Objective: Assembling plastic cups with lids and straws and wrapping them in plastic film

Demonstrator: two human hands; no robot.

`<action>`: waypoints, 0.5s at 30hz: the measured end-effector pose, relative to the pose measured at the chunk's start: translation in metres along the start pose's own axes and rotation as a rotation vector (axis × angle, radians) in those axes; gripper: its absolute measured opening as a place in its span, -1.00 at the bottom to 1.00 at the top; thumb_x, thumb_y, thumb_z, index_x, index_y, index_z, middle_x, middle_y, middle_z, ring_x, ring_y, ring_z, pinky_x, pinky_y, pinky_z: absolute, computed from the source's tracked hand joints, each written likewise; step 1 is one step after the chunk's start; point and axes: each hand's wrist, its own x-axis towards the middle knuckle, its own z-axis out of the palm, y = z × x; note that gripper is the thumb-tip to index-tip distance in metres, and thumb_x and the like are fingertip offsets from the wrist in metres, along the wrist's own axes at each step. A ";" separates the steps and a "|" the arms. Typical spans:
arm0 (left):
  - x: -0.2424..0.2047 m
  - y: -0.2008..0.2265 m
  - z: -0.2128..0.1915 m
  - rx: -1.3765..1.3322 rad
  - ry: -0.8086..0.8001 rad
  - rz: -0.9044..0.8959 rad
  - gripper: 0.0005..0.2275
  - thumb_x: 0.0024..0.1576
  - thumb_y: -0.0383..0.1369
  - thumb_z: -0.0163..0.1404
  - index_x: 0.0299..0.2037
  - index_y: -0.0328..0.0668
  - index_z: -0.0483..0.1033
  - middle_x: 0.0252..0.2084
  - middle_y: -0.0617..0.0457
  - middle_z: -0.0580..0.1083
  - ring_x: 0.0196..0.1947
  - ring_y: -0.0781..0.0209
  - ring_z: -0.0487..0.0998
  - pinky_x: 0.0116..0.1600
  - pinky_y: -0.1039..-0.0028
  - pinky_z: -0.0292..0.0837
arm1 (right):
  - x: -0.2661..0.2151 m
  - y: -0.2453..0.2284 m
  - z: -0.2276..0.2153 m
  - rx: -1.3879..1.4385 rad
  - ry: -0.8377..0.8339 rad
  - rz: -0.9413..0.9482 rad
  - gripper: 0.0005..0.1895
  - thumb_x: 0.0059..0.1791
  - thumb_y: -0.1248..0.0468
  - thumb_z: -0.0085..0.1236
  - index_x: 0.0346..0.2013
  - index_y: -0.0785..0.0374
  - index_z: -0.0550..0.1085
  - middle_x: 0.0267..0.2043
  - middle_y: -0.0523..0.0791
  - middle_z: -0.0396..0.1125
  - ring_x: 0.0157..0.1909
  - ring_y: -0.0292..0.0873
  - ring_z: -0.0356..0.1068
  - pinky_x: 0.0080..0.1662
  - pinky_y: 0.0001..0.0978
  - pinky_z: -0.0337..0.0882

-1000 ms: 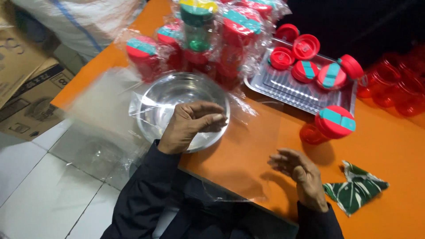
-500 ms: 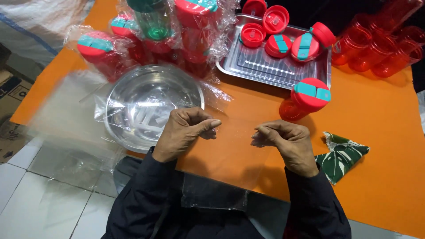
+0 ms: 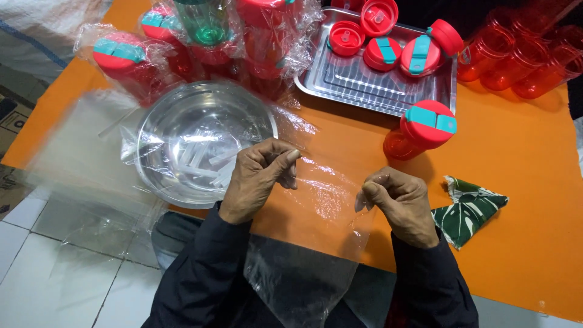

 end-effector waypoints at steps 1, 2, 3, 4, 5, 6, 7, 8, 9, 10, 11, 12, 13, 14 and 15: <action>0.000 -0.001 0.001 -0.001 -0.001 0.000 -0.83 0.17 -0.37 0.18 -0.23 -0.38 0.63 -0.57 -0.15 0.56 -0.57 0.08 0.68 -0.44 0.43 0.66 | 0.000 0.004 -0.002 -0.001 0.001 0.000 -0.78 0.01 0.37 0.23 -0.52 0.37 0.55 -0.68 -0.03 0.36 -0.54 -0.34 0.32 -0.41 -0.46 0.53; 0.000 -0.001 0.002 -0.011 0.007 0.009 -0.83 0.18 -0.37 0.17 -0.23 -0.38 0.62 -0.58 -0.15 0.55 -0.59 0.08 0.67 -0.46 0.43 0.65 | 0.000 0.008 -0.004 0.053 -0.007 -0.017 -0.77 0.04 0.36 0.18 -0.50 0.41 0.54 -0.66 0.00 0.37 -0.51 -0.31 0.33 -0.40 -0.45 0.51; 0.000 -0.002 0.003 -0.021 0.016 0.017 -0.83 0.18 -0.36 0.17 -0.23 -0.38 0.61 -0.59 -0.16 0.54 -0.61 0.07 0.66 -0.47 0.43 0.65 | 0.000 0.012 -0.006 0.107 -0.015 -0.033 -0.75 0.07 0.35 0.13 -0.47 0.44 0.53 -0.63 0.03 0.38 -0.49 -0.29 0.34 -0.38 -0.45 0.50; 0.000 -0.004 0.003 -0.021 0.016 0.017 -0.83 0.18 -0.36 0.17 -0.23 -0.38 0.61 -0.59 -0.16 0.54 -0.61 0.07 0.66 -0.47 0.43 0.65 | -0.001 0.015 -0.008 0.106 -0.016 -0.033 -0.75 0.07 0.35 0.13 -0.47 0.44 0.53 -0.63 0.03 0.38 -0.49 -0.29 0.34 -0.38 -0.45 0.50; 0.000 -0.006 0.004 -0.026 0.026 0.028 -0.83 0.20 -0.37 0.15 -0.22 -0.40 0.61 -0.60 -0.15 0.52 -0.62 0.08 0.65 -0.47 0.43 0.64 | -0.003 0.018 -0.009 0.215 -0.043 -0.057 -0.76 0.07 0.34 0.09 -0.38 0.51 0.52 -0.47 0.11 0.38 -0.34 -0.16 0.39 -0.23 -0.22 0.54; 0.000 -0.007 0.003 -0.031 0.039 0.040 -0.83 0.21 -0.38 0.14 -0.21 -0.41 0.60 -0.62 -0.15 0.50 -0.63 0.09 0.64 -0.48 0.43 0.64 | -0.004 0.021 -0.010 0.326 -0.073 -0.081 -0.73 0.08 0.33 0.04 -0.28 0.58 0.51 -0.30 0.19 0.38 -0.20 -0.03 0.44 -0.09 0.00 0.58; 0.001 -0.012 0.005 -0.031 0.042 0.041 -0.83 0.21 -0.38 0.14 -0.21 -0.41 0.60 -0.62 -0.15 0.50 -0.63 0.09 0.64 -0.48 0.43 0.64 | -0.006 0.022 -0.010 0.327 -0.076 -0.081 -0.73 0.08 0.33 0.04 -0.28 0.58 0.51 -0.30 0.19 0.38 -0.20 -0.03 0.44 -0.09 0.00 0.58; 0.002 -0.017 0.007 -0.096 0.032 0.022 -0.82 0.23 -0.36 0.12 -0.20 -0.39 0.59 -0.62 -0.12 0.48 -0.65 0.11 0.62 -0.51 0.45 0.62 | -0.009 0.024 -0.010 0.386 -0.130 -0.091 -0.50 0.11 0.08 -0.01 -0.24 0.58 0.53 -0.08 0.26 0.34 0.03 0.08 0.37 0.08 0.10 0.43; 0.003 -0.022 0.009 -0.160 0.021 0.003 -0.81 0.25 -0.33 0.09 -0.20 -0.37 0.58 -0.62 -0.10 0.46 -0.67 0.13 0.59 -0.54 0.47 0.60 | -0.011 0.025 -0.009 0.445 -0.183 -0.101 -0.27 0.13 -0.16 -0.07 -0.19 0.58 0.56 0.15 0.33 0.31 0.27 0.19 0.31 0.24 0.19 0.29; 0.003 -0.030 0.013 -0.161 0.022 0.004 -0.81 0.25 -0.33 0.09 -0.20 -0.37 0.58 -0.62 -0.10 0.46 -0.67 0.13 0.59 -0.54 0.47 0.60 | -0.007 0.012 -0.002 0.444 -0.185 -0.102 -0.27 0.13 -0.16 -0.07 -0.19 0.58 0.56 0.15 0.33 0.31 0.27 0.19 0.31 0.24 0.19 0.29; 0.004 -0.037 0.017 -0.339 -0.020 -0.081 -0.81 0.25 -0.33 0.09 -0.18 -0.37 0.55 -0.63 -0.04 0.39 -0.69 0.21 0.52 -0.58 0.51 0.53 | -0.004 -0.001 0.006 0.487 -0.139 -0.051 -0.45 0.10 -0.01 -0.01 -0.06 0.52 0.50 0.17 0.30 0.30 0.29 0.23 0.30 0.23 0.26 0.29; 0.004 -0.045 0.021 -0.516 -0.063 -0.166 -0.81 0.26 -0.33 0.09 -0.17 -0.38 0.53 -0.64 0.01 0.33 -0.71 0.29 0.44 -0.62 0.55 0.45 | 0.000 -0.015 0.013 0.529 -0.093 -0.001 -0.56 0.07 0.14 0.04 0.07 0.46 0.44 0.20 0.26 0.30 0.30 0.27 0.30 0.23 0.33 0.29; 0.002 -0.051 0.029 -0.516 -0.064 -0.164 -0.81 0.26 -0.33 0.09 -0.17 -0.38 0.53 -0.64 0.01 0.33 -0.71 0.29 0.44 -0.62 0.55 0.45 | 0.004 -0.019 0.018 0.529 -0.094 -0.002 -0.56 0.07 0.14 0.04 0.07 0.46 0.44 0.20 0.26 0.30 0.30 0.27 0.30 0.23 0.33 0.29; -0.001 -0.056 0.037 -0.611 -0.141 -0.230 -0.86 0.26 -0.35 0.08 -0.21 -0.29 0.51 -0.63 0.02 0.34 -0.70 0.29 0.44 -0.60 0.57 0.44 | 0.009 -0.023 0.024 0.243 -0.113 -0.085 -0.48 0.01 0.26 0.14 0.24 0.37 0.33 0.31 0.15 0.23 0.39 0.16 0.21 0.32 0.21 0.19; -0.003 -0.062 0.046 -0.706 -0.219 -0.296 -0.90 0.27 -0.37 0.07 -0.24 -0.21 0.48 -0.63 0.02 0.35 -0.68 0.28 0.45 -0.58 0.59 0.43 | 0.014 -0.027 0.029 -0.044 -0.129 -0.165 -0.26 -0.06 0.39 0.24 0.41 0.29 0.21 0.43 0.05 0.16 0.47 0.05 0.11 0.41 0.09 0.08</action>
